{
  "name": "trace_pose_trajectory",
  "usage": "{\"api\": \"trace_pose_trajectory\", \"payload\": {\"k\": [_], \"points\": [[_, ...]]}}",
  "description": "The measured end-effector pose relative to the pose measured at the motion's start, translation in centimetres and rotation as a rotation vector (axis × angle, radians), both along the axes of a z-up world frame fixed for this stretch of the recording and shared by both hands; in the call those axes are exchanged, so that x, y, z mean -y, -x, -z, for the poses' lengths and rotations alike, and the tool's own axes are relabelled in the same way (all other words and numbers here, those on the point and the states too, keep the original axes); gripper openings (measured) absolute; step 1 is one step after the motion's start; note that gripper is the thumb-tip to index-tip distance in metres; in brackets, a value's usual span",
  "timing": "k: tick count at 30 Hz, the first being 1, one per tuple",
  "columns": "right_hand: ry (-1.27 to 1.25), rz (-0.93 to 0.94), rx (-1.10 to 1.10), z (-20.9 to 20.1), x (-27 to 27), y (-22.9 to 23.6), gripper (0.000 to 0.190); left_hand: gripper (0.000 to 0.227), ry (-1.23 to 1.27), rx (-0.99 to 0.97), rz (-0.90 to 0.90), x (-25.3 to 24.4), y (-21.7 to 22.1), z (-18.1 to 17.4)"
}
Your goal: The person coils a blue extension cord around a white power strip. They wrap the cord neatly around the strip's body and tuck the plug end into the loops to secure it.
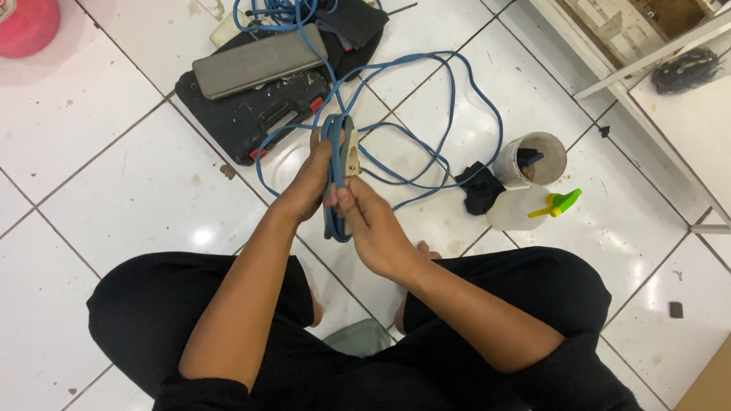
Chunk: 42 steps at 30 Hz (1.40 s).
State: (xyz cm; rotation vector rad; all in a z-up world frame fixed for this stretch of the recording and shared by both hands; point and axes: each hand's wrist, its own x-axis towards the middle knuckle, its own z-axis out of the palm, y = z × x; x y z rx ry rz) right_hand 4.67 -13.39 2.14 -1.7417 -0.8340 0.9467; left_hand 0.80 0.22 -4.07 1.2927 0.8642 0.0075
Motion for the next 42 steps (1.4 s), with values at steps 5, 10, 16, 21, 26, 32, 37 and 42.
{"api": "trace_pose_trajectory", "payload": {"k": [5,10,16,21,26,32,37,42], "points": [[-0.043,-0.059,-0.008,0.5,0.0,-0.3,0.037,0.089,0.076,0.248,-0.13,-0.4,-0.7,3.9],[-0.032,-0.08,0.01,-0.4,-0.2,-0.8,0.039,0.1,-0.156,0.416,-0.011,1.2,-0.1,-2.2],[-0.073,-0.106,0.045,-0.9,-0.1,-0.9,0.039,0.09,-0.142,0.481,0.007,0.3,-0.1,-2.7],[-0.022,-0.112,0.185,-1.1,-0.1,-1.1,0.041,0.065,-0.111,0.292,-0.26,0.4,-1.0,-1.7],[0.13,-0.203,0.613,-0.2,-0.2,-0.9,0.045,0.084,-0.157,0.133,-0.334,0.8,-1.6,0.8],[0.151,-0.205,0.893,1.8,-0.2,-0.5,0.041,0.093,0.0,0.103,-0.246,0.9,-1.3,-0.7],[0.055,-0.206,0.988,-1.1,-0.3,0.2,0.038,0.087,0.053,0.416,-0.043,0.9,-0.1,-5.0],[-0.008,-0.112,0.838,1.5,0.2,0.0,0.032,0.084,-0.29,0.489,-0.147,0.0,-1.3,-3.3]]}}
